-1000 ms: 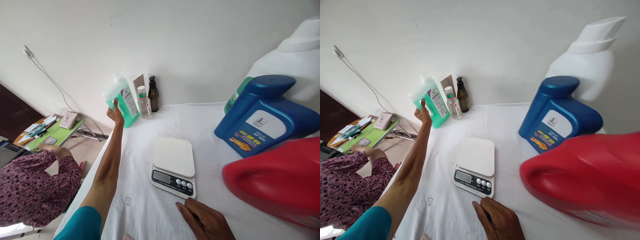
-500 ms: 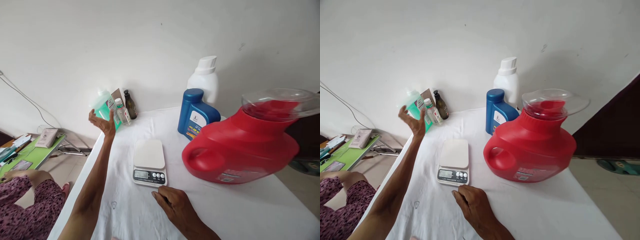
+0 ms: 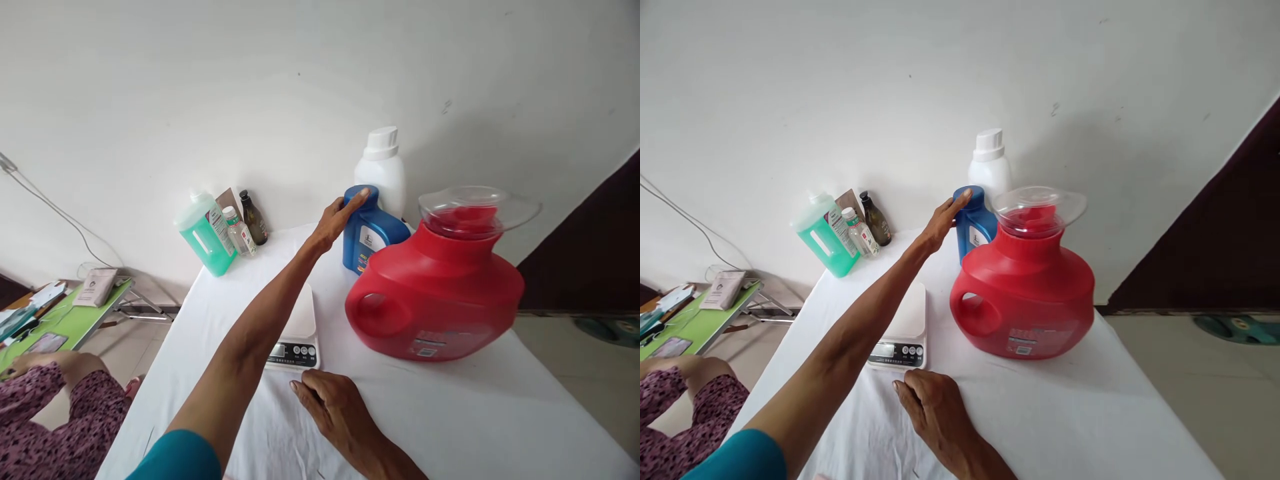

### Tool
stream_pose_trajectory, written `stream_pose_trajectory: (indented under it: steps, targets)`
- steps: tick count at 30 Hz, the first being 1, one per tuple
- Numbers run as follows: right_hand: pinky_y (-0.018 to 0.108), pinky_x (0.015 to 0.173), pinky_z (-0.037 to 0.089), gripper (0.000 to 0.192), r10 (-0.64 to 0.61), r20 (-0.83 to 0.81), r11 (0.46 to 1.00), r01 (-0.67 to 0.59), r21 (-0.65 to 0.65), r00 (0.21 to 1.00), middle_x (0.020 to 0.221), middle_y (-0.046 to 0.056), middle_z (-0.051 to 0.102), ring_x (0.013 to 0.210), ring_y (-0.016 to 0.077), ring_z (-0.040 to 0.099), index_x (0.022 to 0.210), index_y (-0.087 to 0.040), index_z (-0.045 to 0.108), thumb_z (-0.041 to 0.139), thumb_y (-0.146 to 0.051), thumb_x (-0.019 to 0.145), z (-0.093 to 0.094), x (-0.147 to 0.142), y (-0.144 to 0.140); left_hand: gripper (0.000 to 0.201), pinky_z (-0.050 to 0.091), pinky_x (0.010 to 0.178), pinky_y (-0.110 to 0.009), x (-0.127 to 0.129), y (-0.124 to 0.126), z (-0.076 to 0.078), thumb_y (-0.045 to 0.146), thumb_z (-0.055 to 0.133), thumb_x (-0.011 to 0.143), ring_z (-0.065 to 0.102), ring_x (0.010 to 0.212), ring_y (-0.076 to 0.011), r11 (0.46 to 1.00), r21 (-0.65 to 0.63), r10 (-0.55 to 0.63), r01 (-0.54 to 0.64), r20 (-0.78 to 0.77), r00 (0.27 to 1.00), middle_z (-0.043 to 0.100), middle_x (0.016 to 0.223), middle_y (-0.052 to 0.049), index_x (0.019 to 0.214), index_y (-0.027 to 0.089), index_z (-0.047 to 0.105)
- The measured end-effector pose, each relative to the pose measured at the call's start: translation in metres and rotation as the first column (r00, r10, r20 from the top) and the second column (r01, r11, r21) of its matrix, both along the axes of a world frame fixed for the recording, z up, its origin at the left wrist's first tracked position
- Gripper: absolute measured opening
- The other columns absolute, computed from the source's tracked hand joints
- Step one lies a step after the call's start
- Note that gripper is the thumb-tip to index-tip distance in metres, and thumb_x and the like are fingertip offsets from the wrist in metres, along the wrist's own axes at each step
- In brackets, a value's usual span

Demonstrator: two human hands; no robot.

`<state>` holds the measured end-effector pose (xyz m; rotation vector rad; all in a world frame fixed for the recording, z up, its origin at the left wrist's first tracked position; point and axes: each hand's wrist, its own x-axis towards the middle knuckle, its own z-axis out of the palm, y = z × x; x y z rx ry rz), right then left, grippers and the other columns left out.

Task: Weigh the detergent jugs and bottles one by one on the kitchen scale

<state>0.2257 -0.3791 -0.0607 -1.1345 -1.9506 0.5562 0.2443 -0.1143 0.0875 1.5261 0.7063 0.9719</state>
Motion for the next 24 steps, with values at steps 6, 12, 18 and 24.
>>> stream_pose_trajectory:
  steps: [6,12,18,24]
  targets:
    - [0.028,0.056,0.024,0.041,-0.001,-0.017,1.000,0.001,-0.025,1.000,0.059,-0.005,0.043,0.052,0.0095,0.038,0.067,-0.021,0.034,0.041,-0.033,0.106,-0.002,-0.001,0.001,0.057,0.048,0.098,-0.043,0.006,-0.004,-0.002,0.051,0.085,0.071,0.064,0.113,-0.0313,1.000,-0.021,0.006,-0.007,-0.049,0.999,0.071,0.119,-0.015,0.112,0.015,0.068]
    - [0.028,0.055,0.021,0.041,0.001,-0.029,1.000,-0.002,-0.012,1.000,0.057,-0.006,0.035,0.051,0.0098,0.029,0.068,-0.021,0.028,0.043,-0.030,0.105,0.000,-0.001,0.001,0.056,0.049,0.100,-0.042,-0.037,-0.017,-0.004,0.046,0.089,0.066,0.065,0.111,-0.0283,0.988,0.072,-0.123,0.136,-0.165,0.979,0.072,0.117,-0.011,0.109,0.018,0.069]
    - [0.028,0.055,0.021,0.041,-0.008,-0.036,1.000,0.008,-0.001,0.999,0.056,-0.006,0.037,0.051,0.0095,0.029,0.067,-0.021,0.031,0.046,-0.028,0.104,0.000,-0.001,0.001,0.055,0.052,0.091,-0.043,-0.039,-0.025,-0.025,0.038,0.096,0.051,0.069,0.096,-0.0265,0.999,-0.003,-0.043,0.043,-0.085,0.995,0.075,0.097,-0.008,0.095,0.017,0.069]
    - [0.028,0.055,0.022,0.041,-0.013,-0.035,1.000,0.013,-0.010,0.999,0.056,-0.006,0.037,0.051,0.0091,0.030,0.067,-0.021,0.030,0.046,-0.029,0.104,-0.001,-0.001,0.001,0.050,0.053,0.084,-0.039,-0.025,-0.035,-0.040,0.039,0.094,0.054,0.067,0.090,-0.0236,0.988,-0.084,0.144,-0.132,0.155,0.977,0.074,0.096,-0.009,0.091,0.019,0.068]
